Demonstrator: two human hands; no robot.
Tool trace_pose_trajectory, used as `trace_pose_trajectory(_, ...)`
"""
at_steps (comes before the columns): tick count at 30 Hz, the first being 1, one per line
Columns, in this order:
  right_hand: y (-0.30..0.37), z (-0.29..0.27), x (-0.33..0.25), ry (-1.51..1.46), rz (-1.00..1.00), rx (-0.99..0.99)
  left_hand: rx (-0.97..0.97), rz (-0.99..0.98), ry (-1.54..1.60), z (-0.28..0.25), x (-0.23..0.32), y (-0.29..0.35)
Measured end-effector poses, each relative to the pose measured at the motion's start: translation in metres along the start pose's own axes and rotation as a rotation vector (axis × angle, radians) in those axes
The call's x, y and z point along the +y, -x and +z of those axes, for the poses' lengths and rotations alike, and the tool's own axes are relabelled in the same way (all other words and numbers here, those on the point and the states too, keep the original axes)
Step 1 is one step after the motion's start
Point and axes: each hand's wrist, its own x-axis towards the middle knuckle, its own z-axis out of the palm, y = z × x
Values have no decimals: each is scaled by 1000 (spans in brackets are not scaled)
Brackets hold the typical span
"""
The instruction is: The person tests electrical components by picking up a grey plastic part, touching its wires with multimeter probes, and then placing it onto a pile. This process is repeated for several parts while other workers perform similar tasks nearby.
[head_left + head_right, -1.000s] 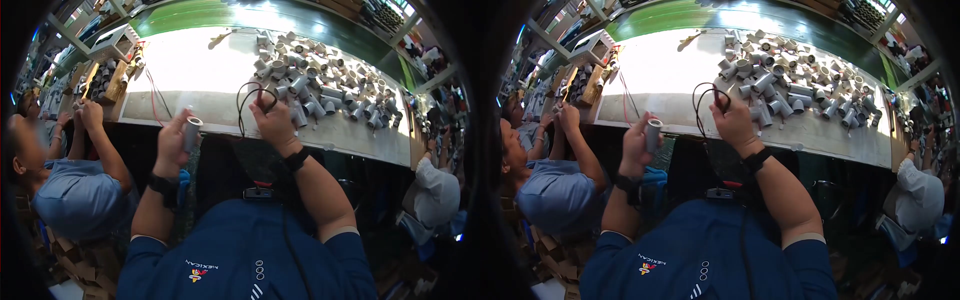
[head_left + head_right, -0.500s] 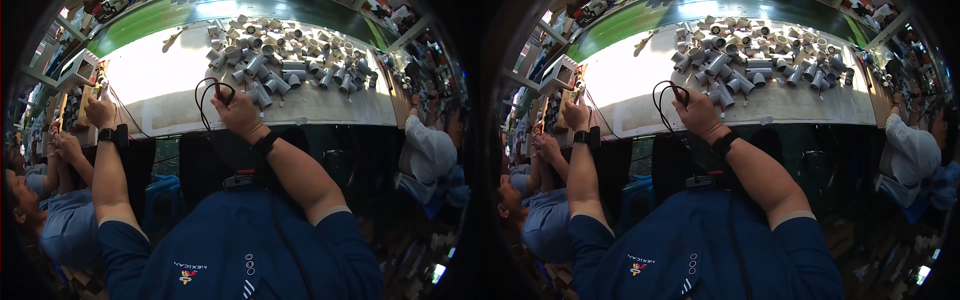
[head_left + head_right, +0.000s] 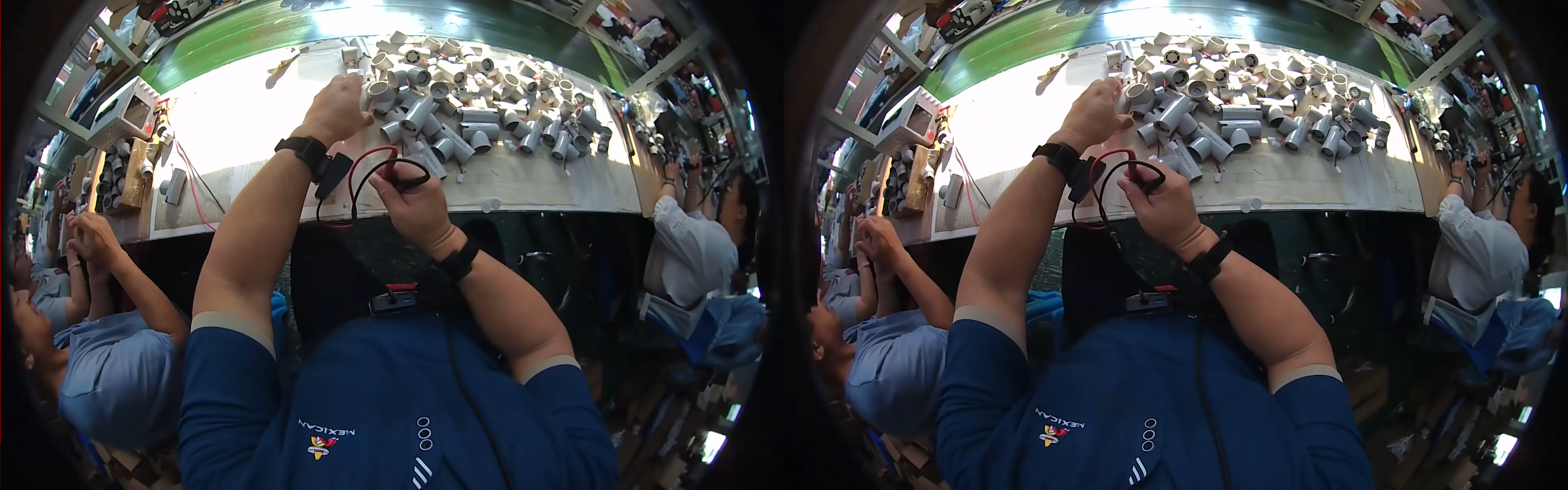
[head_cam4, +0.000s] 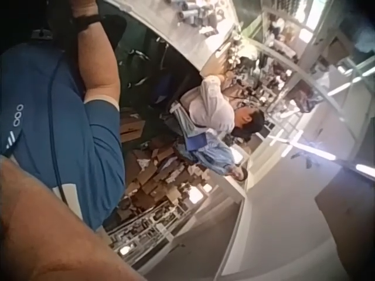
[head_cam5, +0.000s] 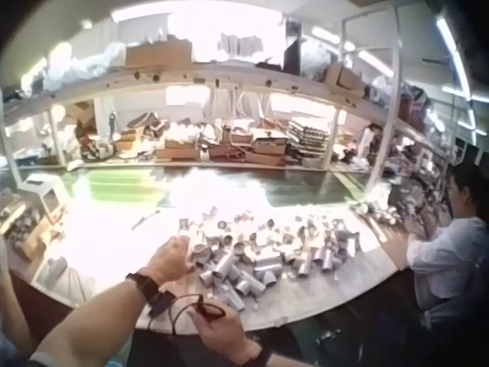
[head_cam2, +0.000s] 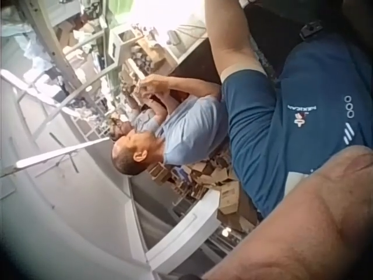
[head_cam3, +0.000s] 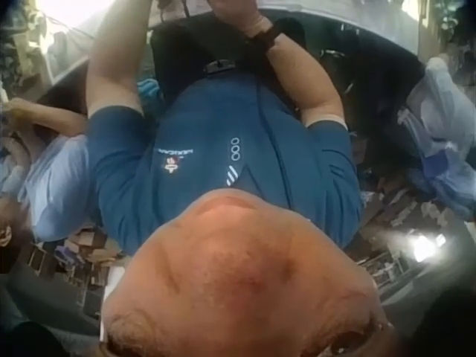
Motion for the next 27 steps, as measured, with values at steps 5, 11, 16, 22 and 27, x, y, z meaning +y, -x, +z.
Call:
trace_pose_trajectory(5,1,-5,-2,-113,145,-9,169,-123,303,-6,-8,53)
trace_pose_trajectory(11,-11,5,-16,-299,338,21,44,-433,878,-23,16,200)
trace_pose_trajectory(16,-10,35,-4,-373,357,-110,289,-249,623,-6,18,251)
trace_pose_trajectory(22,-14,68,3,-292,339,-232,392,-226,448,1,24,261)
trace_pose_trajectory(27,-15,79,-1,-234,378,-256,461,-297,488,-3,19,268)
